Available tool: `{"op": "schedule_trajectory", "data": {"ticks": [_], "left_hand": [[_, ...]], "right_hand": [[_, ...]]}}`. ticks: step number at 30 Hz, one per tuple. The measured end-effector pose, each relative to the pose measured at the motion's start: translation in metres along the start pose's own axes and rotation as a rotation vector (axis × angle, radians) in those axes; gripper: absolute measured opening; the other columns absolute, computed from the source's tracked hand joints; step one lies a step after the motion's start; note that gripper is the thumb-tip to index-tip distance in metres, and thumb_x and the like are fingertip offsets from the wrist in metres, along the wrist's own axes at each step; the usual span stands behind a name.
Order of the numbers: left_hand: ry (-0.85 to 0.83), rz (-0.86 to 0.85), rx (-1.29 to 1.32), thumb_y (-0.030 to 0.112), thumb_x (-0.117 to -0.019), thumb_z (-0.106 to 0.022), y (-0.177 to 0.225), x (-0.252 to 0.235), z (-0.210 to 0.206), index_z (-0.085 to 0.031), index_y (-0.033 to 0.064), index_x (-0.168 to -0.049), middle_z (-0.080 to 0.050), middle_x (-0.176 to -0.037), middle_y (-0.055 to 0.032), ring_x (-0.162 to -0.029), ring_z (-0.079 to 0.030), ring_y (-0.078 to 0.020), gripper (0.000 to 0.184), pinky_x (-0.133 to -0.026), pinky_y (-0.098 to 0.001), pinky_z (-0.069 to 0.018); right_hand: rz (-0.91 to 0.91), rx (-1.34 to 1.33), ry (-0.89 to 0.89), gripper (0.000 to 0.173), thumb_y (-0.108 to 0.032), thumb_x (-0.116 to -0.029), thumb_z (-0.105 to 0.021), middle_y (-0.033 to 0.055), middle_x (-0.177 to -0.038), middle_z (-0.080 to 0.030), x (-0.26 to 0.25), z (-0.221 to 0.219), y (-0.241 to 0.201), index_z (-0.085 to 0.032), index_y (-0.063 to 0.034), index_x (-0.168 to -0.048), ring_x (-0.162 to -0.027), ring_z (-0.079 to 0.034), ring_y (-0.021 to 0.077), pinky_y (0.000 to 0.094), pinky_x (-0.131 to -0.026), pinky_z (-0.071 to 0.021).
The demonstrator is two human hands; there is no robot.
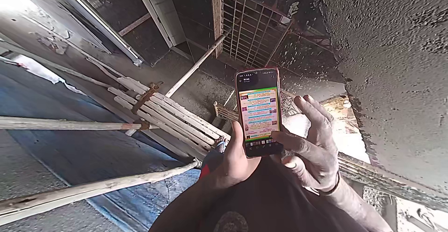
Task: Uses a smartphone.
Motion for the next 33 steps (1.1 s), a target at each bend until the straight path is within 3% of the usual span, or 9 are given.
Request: {"op": "schedule_trajectory", "data": {"ticks": [2,6,14,33], "left_hand": [[0.0,-0.006,-0.007,0.055,-0.1042,-0.043,0.001,0.0,-0.001,-0.055,0.0126,-0.141,-0.064,-0.134,-0.0115,-0.127,-0.06,-0.0238,0.058,-0.109,-0.0474,-0.0469],[0.006,0.002,0.003,0.054,-0.1034,-0.046,0.0,0.001,-0.001,-0.059,0.0136,-0.138,-0.066,-0.131,-0.0096,-0.125,-0.061,-0.0209,0.054,-0.109,-0.0444,-0.0478],[0.01,0.01,0.004,0.056,-0.1022,-0.048,0.001,0.004,0.001,-0.054,0.0135,-0.142,-0.064,-0.133,-0.0121,-0.127,-0.06,-0.0248,0.058,-0.108,-0.0478,-0.0474],[0.006,0.0,-0.002,0.055,-0.1032,-0.046,0.002,0.006,-0.002,-0.053,0.0131,-0.142,-0.064,-0.133,-0.012,-0.127,-0.06,-0.0245,0.058,-0.108,-0.0478,-0.0472]], "right_hand": [[-0.003,0.042,-0.022,0.044,-0.059,-0.1028,-0.046,0.0121,-0.161,-0.04,-0.001,-0.004,0.0,-0.073,-0.029,-0.12,-0.155,-0.021,0.0349,0.0539,-0.125,-0.0235],[0.028,0.051,-0.14,0.049,-0.064,-0.1018,-0.041,0.0106,-0.166,-0.03,-0.001,-0.017,-0.009,-0.066,-0.0379,-0.134,-0.156,-0.015,0.0359,0.0568,-0.125,-0.0183],[0.036,-0.032,-0.036,0.045,-0.06,-0.1025,-0.046,0.0104,-0.16,-0.041,0.0,-0.006,-0.009,-0.074,-0.0287,-0.118,-0.155,-0.022,0.034,0.0532,-0.125,-0.0226],[0.037,-0.03,-0.012,0.043,-0.057,-0.1032,-0.046,0.0097,-0.159,-0.043,0.003,-0.003,-0.011,-0.075,-0.0278,-0.116,-0.154,-0.023,0.0341,0.0538,-0.125,-0.0227]]}}
Point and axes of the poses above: each hand's wrist, its own x-axis away from the middle knuckle, its own z-axis out of the back of the hand, y = z × x, the point moved 8 cm from there along -x, towards the middle knuckle
